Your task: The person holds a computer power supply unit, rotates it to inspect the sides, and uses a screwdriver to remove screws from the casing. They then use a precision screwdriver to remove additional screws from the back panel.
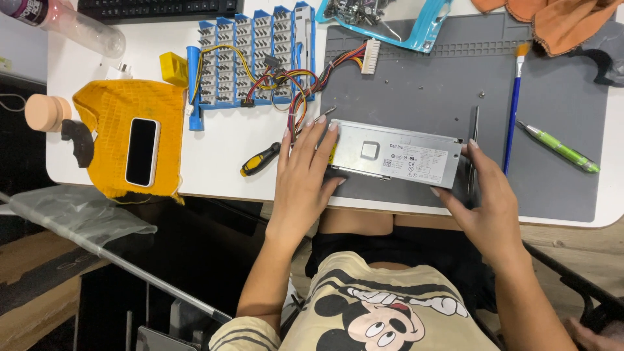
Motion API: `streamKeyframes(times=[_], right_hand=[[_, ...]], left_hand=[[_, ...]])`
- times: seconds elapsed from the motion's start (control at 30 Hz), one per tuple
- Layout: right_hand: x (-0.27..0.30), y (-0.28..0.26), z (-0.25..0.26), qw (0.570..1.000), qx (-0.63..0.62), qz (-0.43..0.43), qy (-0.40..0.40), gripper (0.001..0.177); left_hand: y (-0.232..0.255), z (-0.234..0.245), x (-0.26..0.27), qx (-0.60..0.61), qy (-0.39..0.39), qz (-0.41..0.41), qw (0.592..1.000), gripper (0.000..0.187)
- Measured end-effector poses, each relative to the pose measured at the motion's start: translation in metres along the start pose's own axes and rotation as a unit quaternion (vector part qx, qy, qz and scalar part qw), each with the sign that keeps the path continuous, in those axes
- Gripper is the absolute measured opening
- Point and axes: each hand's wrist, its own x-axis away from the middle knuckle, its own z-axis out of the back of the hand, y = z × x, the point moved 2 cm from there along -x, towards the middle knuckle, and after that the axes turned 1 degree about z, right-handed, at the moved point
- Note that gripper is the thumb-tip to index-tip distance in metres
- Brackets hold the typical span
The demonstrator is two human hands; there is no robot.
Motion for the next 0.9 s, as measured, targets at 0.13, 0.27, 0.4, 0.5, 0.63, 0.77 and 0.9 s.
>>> streamKeyframes(times=[0.13, 0.27, 0.4, 0.5, 0.63, 0.77, 0.9], right_hand=[[-0.003, -0.001, 0.000, 1.000, -0.019, -0.001, 0.008, 0.080], [-0.012, 0.006, -0.007, 0.997, -0.063, -0.038, -0.032, 0.093], [-0.018, 0.017, -0.013, 0.995, -0.089, -0.026, -0.032, 0.091], [-0.029, 0.005, -0.010, 0.988, -0.152, -0.023, -0.011, 0.072], [-0.038, 0.005, -0.006, 0.969, -0.227, -0.094, -0.021, 0.068], [-0.036, 0.006, -0.008, 0.968, -0.210, -0.135, -0.033, 0.070], [-0.035, 0.001, -0.010, 0.972, -0.227, -0.067, 0.005, 0.075]], left_hand=[[-0.003, 0.006, -0.006, 0.060, -0.019, -0.003, 0.998, 0.099], [-0.008, 0.004, -0.003, 0.203, -0.065, 0.042, 0.976, 0.090], [-0.010, 0.005, 0.005, 0.369, -0.057, 0.097, 0.923, 0.085], [-0.004, 0.015, 0.008, 0.405, -0.035, 0.070, 0.911, 0.090], [0.002, 0.019, 0.012, 0.383, -0.020, 0.072, 0.920, 0.088], [0.009, 0.025, 0.018, 0.322, -0.011, 0.101, 0.941, 0.082], [0.027, 0.021, 0.021, 0.180, 0.049, 0.079, 0.979, 0.069]])
